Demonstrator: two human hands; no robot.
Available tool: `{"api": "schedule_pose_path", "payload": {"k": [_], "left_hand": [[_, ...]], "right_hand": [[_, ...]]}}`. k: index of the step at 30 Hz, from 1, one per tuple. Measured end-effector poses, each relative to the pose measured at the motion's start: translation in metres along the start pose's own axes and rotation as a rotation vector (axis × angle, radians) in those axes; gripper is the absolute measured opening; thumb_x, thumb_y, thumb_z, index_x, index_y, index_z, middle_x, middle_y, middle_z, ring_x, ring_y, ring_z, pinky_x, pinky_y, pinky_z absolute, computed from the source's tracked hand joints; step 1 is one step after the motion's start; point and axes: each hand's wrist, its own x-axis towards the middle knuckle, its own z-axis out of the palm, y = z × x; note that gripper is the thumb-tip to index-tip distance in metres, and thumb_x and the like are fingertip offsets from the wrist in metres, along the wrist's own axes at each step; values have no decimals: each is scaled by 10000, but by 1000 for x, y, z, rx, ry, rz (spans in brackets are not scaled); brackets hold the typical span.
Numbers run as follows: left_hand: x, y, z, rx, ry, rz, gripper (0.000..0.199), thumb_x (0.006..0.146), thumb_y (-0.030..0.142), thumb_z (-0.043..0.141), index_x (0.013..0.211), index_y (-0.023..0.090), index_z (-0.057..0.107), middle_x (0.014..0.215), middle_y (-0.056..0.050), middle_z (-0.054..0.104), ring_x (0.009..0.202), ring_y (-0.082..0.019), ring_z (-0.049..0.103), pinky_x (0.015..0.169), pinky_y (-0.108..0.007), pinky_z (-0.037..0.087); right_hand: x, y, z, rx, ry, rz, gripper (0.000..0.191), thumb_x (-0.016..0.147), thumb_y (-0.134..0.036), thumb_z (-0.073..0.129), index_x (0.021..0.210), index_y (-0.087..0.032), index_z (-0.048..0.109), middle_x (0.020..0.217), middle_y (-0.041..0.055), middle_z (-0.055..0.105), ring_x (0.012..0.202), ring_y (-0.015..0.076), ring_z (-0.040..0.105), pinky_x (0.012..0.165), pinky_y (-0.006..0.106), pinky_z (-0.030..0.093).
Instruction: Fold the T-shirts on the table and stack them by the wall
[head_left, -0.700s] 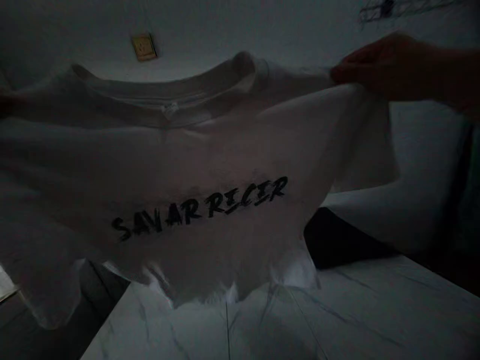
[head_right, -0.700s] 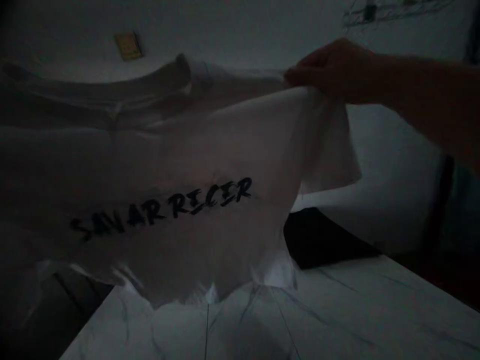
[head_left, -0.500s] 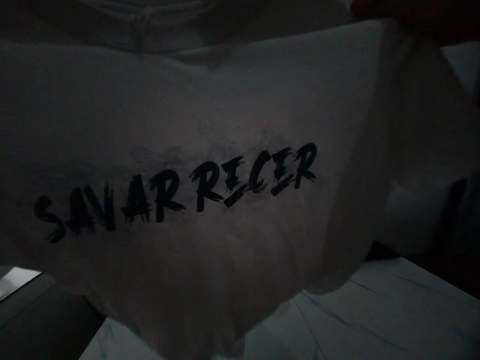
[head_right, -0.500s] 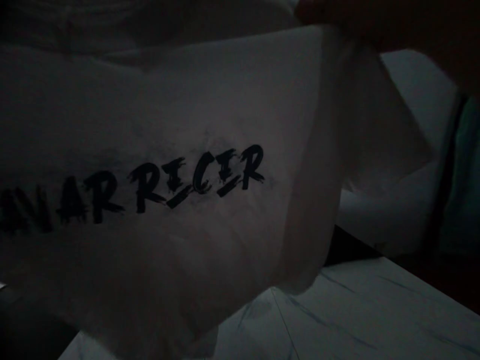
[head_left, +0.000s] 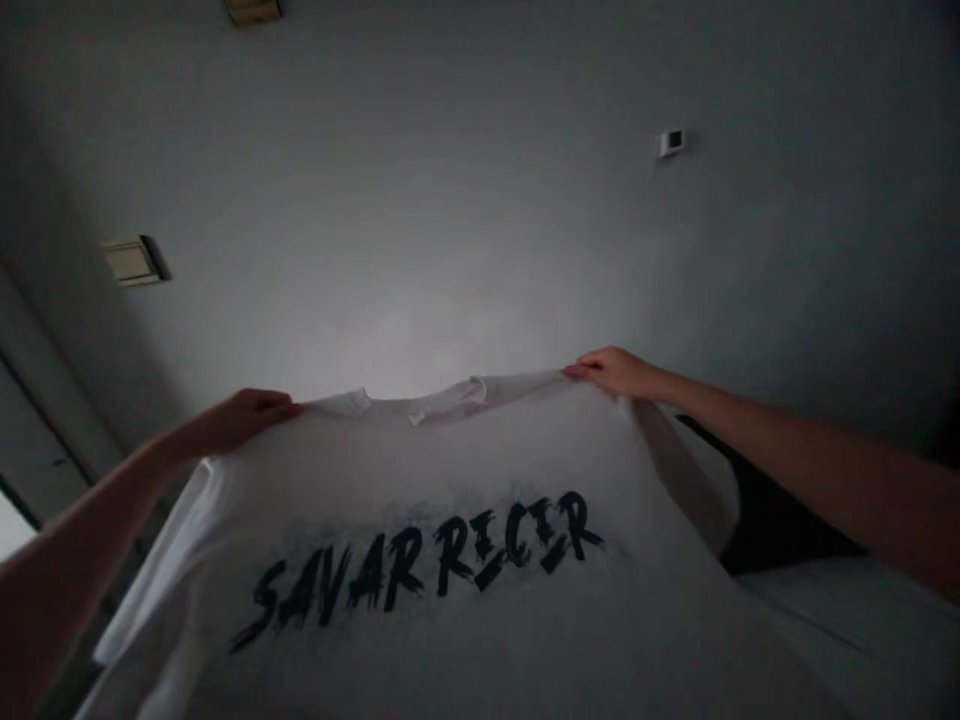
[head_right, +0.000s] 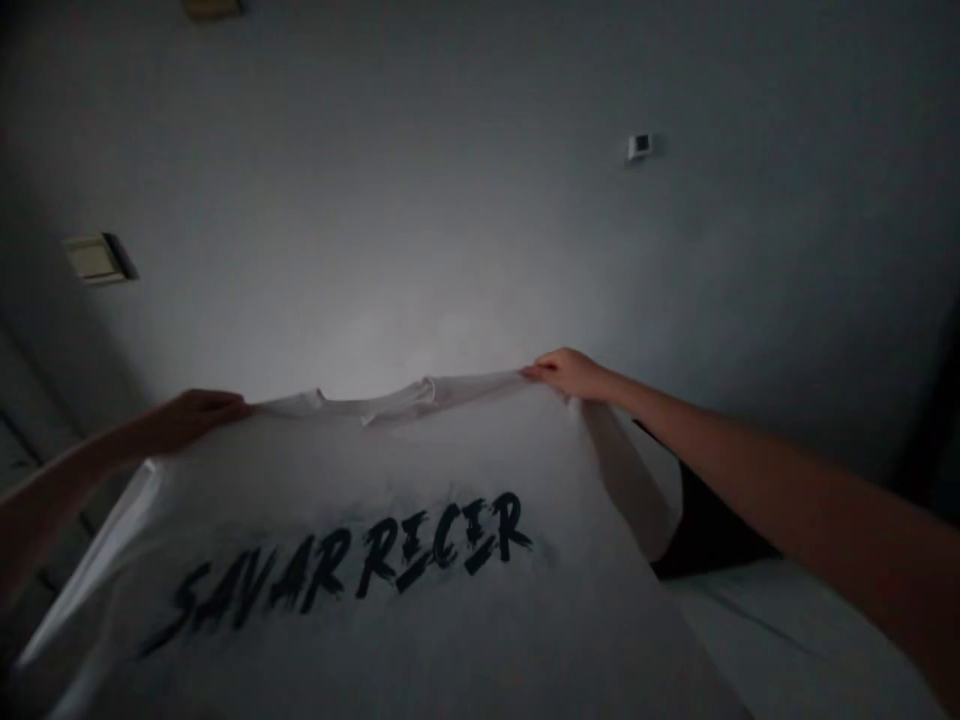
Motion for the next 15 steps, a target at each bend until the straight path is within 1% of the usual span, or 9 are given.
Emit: {"api": "schedule_pose_path", "payload": {"k": [1,2,3,4,6,9,12,15], "left_hand": [[-1,-2,8,-44,-153,2,579,782,655,451,601,110,523,541,74,428,591,-52,430,588,-152,356],[-2,-6,18,-80,-275,-13,555,752,670,447,588,143,497,539,69,412,586,-63,406,564,-162,339],[-5,-10,30,-102,-358,-38,535,728,683,435,580,170,476,539,63,400,583,-77,393,547,-179,330],[-8,-15,43,-118,-398,-74,523,706,693,422,573,189,464,537,56,395,579,-93,390,540,-199,328],[-13,-23,70,-130,-449,-141,500,679,687,413,544,207,445,528,43,394,578,-118,401,549,-232,333],[-16,-33,108,-116,-484,-214,476,673,660,422,509,213,427,510,36,397,574,-133,418,569,-253,333],[-21,-41,139,-86,-472,-262,456,706,635,428,543,212,467,515,35,446,589,-143,462,587,-252,338],[-26,-45,161,-25,-449,-281,437,761,611,434,609,211,526,565,30,528,623,-151,512,591,-246,332]], "right_hand": [[0,3,14,33,-64,22,581,864,-684,452,612,-178,587,526,-34,501,517,112,455,511,243,318],[-4,5,29,41,-126,50,567,879,-659,439,593,-187,570,527,-27,508,525,121,464,512,246,310],[-9,6,45,35,-199,72,533,899,-613,435,603,-193,576,548,-18,537,550,129,488,527,246,315],[-14,6,61,10,-267,105,492,916,-562,437,625,-196,591,575,-9,572,576,137,515,542,245,321],[-24,6,89,-68,-391,161,406,940,-470,446,694,-205,630,656,8,645,643,149,574,574,242,333],[-30,12,122,-190,-513,201,350,962,-422,449,773,-220,664,781,28,717,741,163,638,597,236,341],[-31,24,143,-279,-557,179,353,984,-421,421,839,-230,681,883,44,746,803,181,669,600,241,345],[-32,37,153,-348,-559,167,362,998,-429,393,898,-235,682,928,49,752,822,194,682,592,247,346]]}}
